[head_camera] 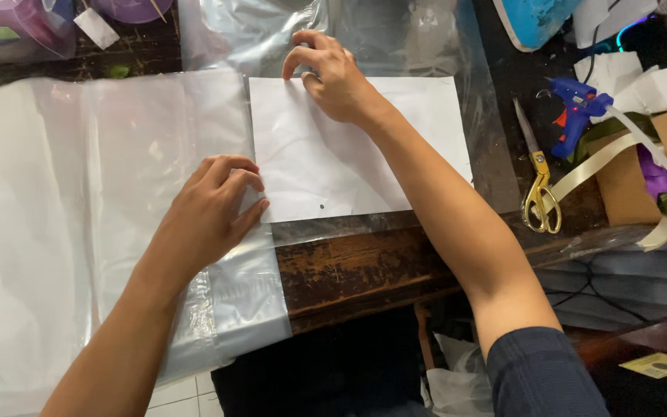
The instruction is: The person places a white paper template on a clear plastic sheet and smooths it out. They use a hot glue gun to apply adhesive to the plastic sheet and then attach a beige ribbon to create a handle. The person repeats the process on the other side and trims the ribbon with scissors.
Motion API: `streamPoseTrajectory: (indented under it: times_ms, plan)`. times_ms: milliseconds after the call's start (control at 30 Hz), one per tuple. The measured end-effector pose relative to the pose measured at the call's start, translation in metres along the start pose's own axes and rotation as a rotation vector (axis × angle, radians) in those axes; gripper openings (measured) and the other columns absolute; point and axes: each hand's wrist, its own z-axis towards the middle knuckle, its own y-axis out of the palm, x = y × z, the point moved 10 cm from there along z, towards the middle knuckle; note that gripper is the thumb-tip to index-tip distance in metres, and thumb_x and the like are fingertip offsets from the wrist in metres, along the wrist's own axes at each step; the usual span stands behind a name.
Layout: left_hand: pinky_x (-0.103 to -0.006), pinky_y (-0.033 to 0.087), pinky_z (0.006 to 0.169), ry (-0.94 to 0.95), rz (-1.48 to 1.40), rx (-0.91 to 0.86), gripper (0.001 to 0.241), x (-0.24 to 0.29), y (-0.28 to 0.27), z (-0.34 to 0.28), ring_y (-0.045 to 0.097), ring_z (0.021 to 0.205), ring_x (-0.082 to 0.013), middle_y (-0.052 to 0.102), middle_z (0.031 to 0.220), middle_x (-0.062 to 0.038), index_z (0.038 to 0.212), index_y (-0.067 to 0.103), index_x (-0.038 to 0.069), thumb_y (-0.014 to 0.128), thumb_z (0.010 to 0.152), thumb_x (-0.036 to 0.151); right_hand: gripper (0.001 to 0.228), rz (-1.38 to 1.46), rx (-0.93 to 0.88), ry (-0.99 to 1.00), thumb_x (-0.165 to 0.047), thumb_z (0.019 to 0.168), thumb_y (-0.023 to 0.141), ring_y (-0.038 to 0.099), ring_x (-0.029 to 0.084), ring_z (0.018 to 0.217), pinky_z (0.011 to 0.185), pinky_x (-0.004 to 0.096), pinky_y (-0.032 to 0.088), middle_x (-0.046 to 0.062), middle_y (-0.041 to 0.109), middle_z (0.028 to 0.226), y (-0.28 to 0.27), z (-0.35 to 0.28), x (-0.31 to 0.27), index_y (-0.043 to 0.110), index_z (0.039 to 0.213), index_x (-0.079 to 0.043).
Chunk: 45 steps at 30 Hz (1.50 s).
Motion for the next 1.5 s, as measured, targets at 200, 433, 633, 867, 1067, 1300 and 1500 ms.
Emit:
streamPoseTrajectory:
  times_ms: [200, 433, 633, 867, 1067, 1300, 1500]
  plan:
    - [-0.0480, 0.054, 0.098, -0.003, -0.001, -0.011, 0.019, -0.003, 0.003, -0.002, 0.063, 0.116, -0.0370, 0.066, 0.130, -0.015, 0.111, 0.064, 0.004, 0.075, 0.104, 0.018, 0.035, 0.035, -0.025, 0.023, -0.004, 0.094, 0.051, 0.043, 0.036, 0.156, 0.124, 0.064, 0.023, 0.014, 0.050, 0.164, -0.005, -0.011, -0.013, 0.070, 0.114, -0.025]
    - [-0.0485, 0.053, 0.099, 0.014, -0.002, -0.013, 0.023, 0.000, 0.003, -0.004, 0.063, 0.113, -0.0354, 0.065, 0.132, -0.013, 0.113, 0.064, 0.006, 0.078, 0.102, 0.021, 0.011, -0.025, 0.000, -0.051, -0.011, 0.103, 0.067, 0.065, 0.035, 0.134, 0.112, 0.047, 0.046, 0.016, 0.065, 0.149, -0.052, -0.047, 0.008, 0.075, 0.107, -0.017]
    - [-0.0538, 0.049, 0.118, 0.137, 0.046, -0.040, 0.038, 0.023, 0.011, -0.004, 0.062, 0.143, -0.0364, 0.068, 0.147, -0.013, 0.128, 0.069, 0.010, 0.076, 0.102, 0.037, 0.034, -0.183, -0.077, 0.291, -0.016, 0.104, 0.073, 0.045, 0.042, 0.155, 0.126, 0.065, 0.036, 0.019, 0.045, 0.172, -0.101, -0.168, 0.026, 0.069, 0.137, -0.014]
    - [-0.0578, 0.035, 0.131, 0.124, 0.108, -0.131, 0.056, 0.020, 0.027, -0.005, 0.048, 0.159, -0.0365, 0.056, 0.166, -0.018, 0.151, 0.064, 0.008, 0.064, 0.106, 0.041, 0.052, -0.113, 0.085, 0.425, -0.023, 0.104, 0.069, 0.044, 0.034, 0.160, 0.128, 0.052, 0.035, 0.017, 0.047, 0.173, -0.108, -0.271, 0.034, 0.063, 0.154, -0.012]
    - [-0.0576, 0.043, 0.128, 0.089, 0.176, -0.084, 0.068, 0.028, 0.023, -0.001, 0.053, 0.154, -0.0421, 0.061, 0.159, -0.024, 0.151, 0.061, 0.001, 0.075, 0.099, 0.042, 0.052, -0.130, 0.100, 0.274, -0.022, 0.097, 0.082, 0.055, 0.032, 0.151, 0.126, 0.049, 0.043, 0.017, 0.062, 0.160, -0.109, -0.296, 0.012, 0.070, 0.145, -0.006]
    - [-0.0582, 0.048, 0.125, 0.090, 0.210, -0.062, 0.070, 0.029, 0.020, -0.005, 0.055, 0.154, -0.0424, 0.060, 0.158, -0.024, 0.148, 0.059, 0.002, 0.082, 0.095, 0.042, 0.044, -0.281, 0.213, 0.121, -0.016, 0.093, 0.089, 0.068, 0.037, 0.137, 0.121, 0.048, 0.054, 0.024, 0.072, 0.145, -0.106, -0.305, 0.000, 0.077, 0.132, 0.002]
    - [-0.0417, 0.067, 0.073, 0.068, 0.462, 0.007, 0.052, 0.032, 0.018, -0.009, 0.077, 0.130, -0.0268, 0.070, 0.154, -0.008, 0.139, 0.068, 0.015, 0.081, 0.099, 0.044, 0.034, -0.468, 0.261, 0.017, -0.019, 0.095, 0.091, 0.076, 0.033, 0.123, 0.115, 0.051, 0.057, 0.019, 0.080, 0.133, -0.108, -0.308, -0.014, 0.082, 0.120, 0.001]
